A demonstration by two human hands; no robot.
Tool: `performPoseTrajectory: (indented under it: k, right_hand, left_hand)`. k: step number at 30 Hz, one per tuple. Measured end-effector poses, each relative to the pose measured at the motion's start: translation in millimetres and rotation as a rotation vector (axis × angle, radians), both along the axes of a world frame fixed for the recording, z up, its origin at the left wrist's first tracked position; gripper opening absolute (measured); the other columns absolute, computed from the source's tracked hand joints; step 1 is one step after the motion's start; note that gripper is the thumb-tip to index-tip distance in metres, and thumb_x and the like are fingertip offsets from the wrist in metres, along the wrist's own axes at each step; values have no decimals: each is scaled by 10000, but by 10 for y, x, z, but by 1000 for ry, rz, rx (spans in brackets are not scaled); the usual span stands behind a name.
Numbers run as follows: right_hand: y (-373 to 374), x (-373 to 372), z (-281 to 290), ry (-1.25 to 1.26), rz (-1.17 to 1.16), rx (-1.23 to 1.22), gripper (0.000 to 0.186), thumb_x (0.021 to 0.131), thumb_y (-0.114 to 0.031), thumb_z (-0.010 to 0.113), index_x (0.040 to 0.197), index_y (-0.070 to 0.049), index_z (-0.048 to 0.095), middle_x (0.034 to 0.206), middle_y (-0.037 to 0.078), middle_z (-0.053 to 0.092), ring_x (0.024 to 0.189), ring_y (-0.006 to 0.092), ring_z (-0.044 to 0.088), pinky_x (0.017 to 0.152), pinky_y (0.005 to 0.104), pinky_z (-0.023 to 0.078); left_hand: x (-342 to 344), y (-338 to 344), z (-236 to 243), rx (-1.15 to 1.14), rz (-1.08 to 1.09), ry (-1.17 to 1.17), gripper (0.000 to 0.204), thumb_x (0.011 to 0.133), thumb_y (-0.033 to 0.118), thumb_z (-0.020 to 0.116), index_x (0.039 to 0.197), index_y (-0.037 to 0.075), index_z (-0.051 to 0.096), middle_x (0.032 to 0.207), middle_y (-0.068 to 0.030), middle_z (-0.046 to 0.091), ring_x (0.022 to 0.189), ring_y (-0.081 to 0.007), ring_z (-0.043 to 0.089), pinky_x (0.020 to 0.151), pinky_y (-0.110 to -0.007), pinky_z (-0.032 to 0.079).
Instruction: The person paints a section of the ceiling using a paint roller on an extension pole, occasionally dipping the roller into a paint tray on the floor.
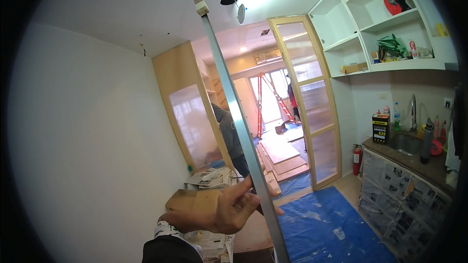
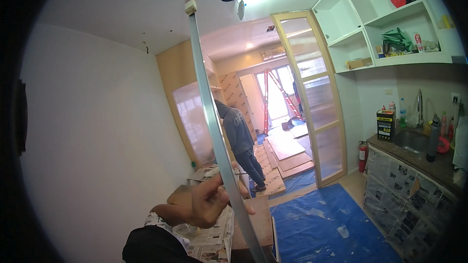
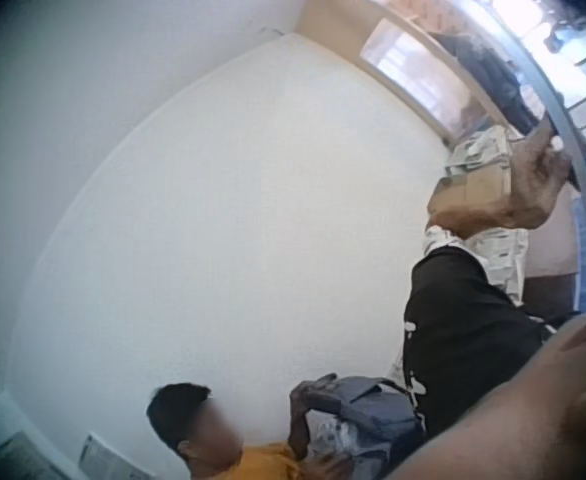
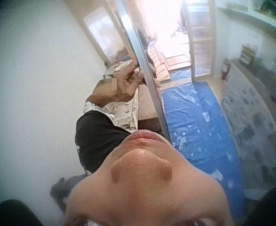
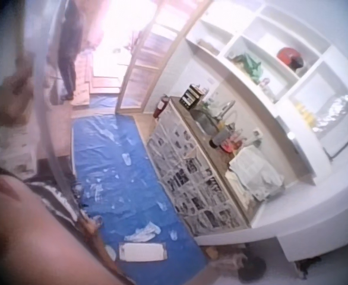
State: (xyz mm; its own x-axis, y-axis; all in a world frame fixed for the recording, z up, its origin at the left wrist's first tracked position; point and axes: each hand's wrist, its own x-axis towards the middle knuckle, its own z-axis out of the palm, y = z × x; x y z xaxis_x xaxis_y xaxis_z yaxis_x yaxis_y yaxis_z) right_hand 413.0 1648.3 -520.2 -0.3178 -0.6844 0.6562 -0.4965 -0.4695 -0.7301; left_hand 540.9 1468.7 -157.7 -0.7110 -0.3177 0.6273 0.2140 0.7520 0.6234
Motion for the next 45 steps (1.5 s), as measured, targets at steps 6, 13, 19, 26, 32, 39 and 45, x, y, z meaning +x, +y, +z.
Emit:
performPoseTrajectory:
  k: [6, 13, 19, 26, 32, 39, 45]
  right_hand:
    - [-80, -59, 132, -8, -8, 0, 283, 815, 9, 581, 1094, -12, 619, 824, 200, 604, 588, 339, 582, 518, 410, 455]
    - [-114, -80, 186, -12, -12, 37, 246, 817, -3, 579, 1058, -14, 630, 770, 195, 584, 579, 341, 567, 512, 415, 440]
    - [-98, -108, 233, -1, -36, 99, 216, 819, -12, 578, 1027, -15, 639, 724, 192, 566, 571, 342, 554, 508, 419, 427]
    - [-277, -133, 360, 27, -95, 144, 184, 822, -24, 576, 991, -17, 650, 670, 187, 546, 562, 343, 539, 503, 424, 413]
    - [-1512, -333, 964, 9, -4, 62, 203, 850, -52, 551, 1018, 19, 639, 687, 210, 562, 584, 366, 553, 528, 433, 418]
    - [-2642, -399, 1304, 1, -85, -37, 185, 884, -81, 570, 1006, 43, 635, 631, 198, 530, 514, 288, 514, 505, 382, 402]
    - [-3079, -598, 1795, -35, -109, 171, 445, 863, 3, 556, 1305, -40, 522, 511, 59, 447, 438, 94, 422, 430, 272, 328]
  left_hand:
    - [-9, -5, -224, -69, -98, 5, 574, 998, 165, 351, 1444, -58, 66, 1035, -203, 561, 865, -368, 664, 791, -437, 570]
    - [-86, -64, -86, 172, -1, -12, 568, 997, 160, 360, 1440, -69, 87, 1050, -197, 554, 899, -348, 655, 797, -446, 572]
    - [-143, -301, -255, 200, -58, 57, 519, 996, 65, 349, 1449, -31, 116, 1100, -196, 548, 941, -313, 649, 795, -360, 579]
    - [-433, -1408, -234, 368, 63, 71, 511, 975, 164, 466, 1419, -10, 284, 1074, -122, 567, 893, -255, 650, 793, -357, 556]
    - [-711, -3070, 99, 440, 155, 174, 272, 1009, 174, 361, 1147, -28, 482, 1012, -124, 561, 867, -260, 643, 752, -375, 557]
    - [-939, -4245, 455, 549, 51, 173, 282, 1007, 198, 363, 1175, -9, 457, 1014, -112, 517, 909, -287, 616, 807, -444, 538]
    - [-1313, -4691, 844, 479, 1, 131, 295, 1005, 180, 374, 1175, -49, 448, 1107, -165, 523, 965, -323, 614, 831, -446, 529]
